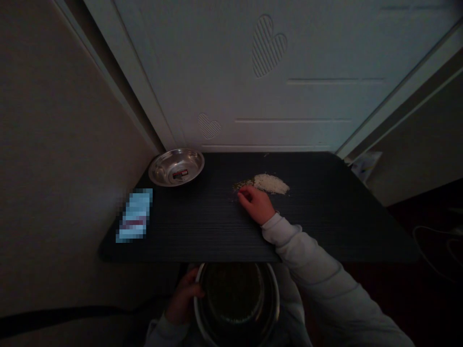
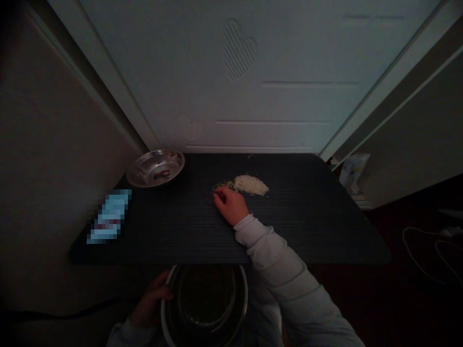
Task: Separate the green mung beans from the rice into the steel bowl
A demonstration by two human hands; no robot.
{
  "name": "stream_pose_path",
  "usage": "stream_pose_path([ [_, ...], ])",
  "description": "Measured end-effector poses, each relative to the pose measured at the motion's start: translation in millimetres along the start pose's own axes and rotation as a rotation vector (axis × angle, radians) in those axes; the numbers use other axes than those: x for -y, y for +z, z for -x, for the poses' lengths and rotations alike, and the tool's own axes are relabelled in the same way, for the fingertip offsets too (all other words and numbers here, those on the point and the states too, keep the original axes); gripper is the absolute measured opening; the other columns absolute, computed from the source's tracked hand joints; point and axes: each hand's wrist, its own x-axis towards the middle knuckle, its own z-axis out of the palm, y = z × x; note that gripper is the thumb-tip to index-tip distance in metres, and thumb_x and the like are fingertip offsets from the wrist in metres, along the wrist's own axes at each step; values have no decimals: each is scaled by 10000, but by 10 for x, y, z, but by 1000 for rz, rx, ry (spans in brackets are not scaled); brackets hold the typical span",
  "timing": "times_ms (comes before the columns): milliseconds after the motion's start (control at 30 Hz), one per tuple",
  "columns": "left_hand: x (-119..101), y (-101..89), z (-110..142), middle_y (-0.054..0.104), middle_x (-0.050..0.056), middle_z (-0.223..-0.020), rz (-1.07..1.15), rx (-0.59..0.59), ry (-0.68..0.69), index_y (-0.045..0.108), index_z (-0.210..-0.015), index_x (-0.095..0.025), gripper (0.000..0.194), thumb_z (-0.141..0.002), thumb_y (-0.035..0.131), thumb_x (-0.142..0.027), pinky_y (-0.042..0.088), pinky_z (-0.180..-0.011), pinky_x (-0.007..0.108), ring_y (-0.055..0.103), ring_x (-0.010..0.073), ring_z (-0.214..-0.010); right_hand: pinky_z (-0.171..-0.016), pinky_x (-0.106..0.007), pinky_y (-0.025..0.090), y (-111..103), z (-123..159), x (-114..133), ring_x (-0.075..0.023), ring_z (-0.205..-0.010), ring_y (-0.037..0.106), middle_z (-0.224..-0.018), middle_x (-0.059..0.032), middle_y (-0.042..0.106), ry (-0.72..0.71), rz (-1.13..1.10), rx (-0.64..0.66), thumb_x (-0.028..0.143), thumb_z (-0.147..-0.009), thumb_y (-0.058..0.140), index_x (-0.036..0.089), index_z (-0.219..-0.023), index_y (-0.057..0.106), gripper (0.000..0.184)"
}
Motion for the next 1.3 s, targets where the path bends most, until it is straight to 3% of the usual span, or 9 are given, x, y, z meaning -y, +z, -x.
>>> stream_pose_path([
  [500, -11, -5, -5, 602, -16, -502, 23, 50, -2, 644, -627, -177, 354, -372, 446, -31, 355, -505, 273, 547, 184, -584, -579, -243, 364, 41, -92, -47, -117, -573, 518, -642, -5, 590, 23, 110, 3, 297, -730, 436, 177, -807, 566, 192],
  [733, -56, -93, -7, 605, -27, -522, 6, -20, 16, 635, -592, -188, 323, -376, 459, -25, 368, -545, 270, 525, 142, -531, -677, -292, 301, 94, -168, 55, -134, -680, 534, -712, 1, 612, -40, 167, 71, 301, -749, 436, 195, -819, 569, 184],
  [1000, -116, -181, 67, 604, -22, -505, -43, -103, 20, 632, -607, -182, 307, -387, 469, -43, 377, -528, 289, 534, 164, -517, -689, -301, 233, 94, -42, 179, -151, -750, 512, -770, -2, 620, -134, 213, 184, 340, -765, 427, 212, -852, 575, 214],
  [1300, -56, -218, 115, 602, -18, -494, -28, -79, 4, 636, -605, -182, 295, -393, 471, -57, 376, -500, 281, 526, 158, -496, -675, -293, 211, 103, 109, 248, -131, -698, 489, -709, 13, 614, -233, 209, 259, 353, -768, 424, 222, -834, 572, 208],
])
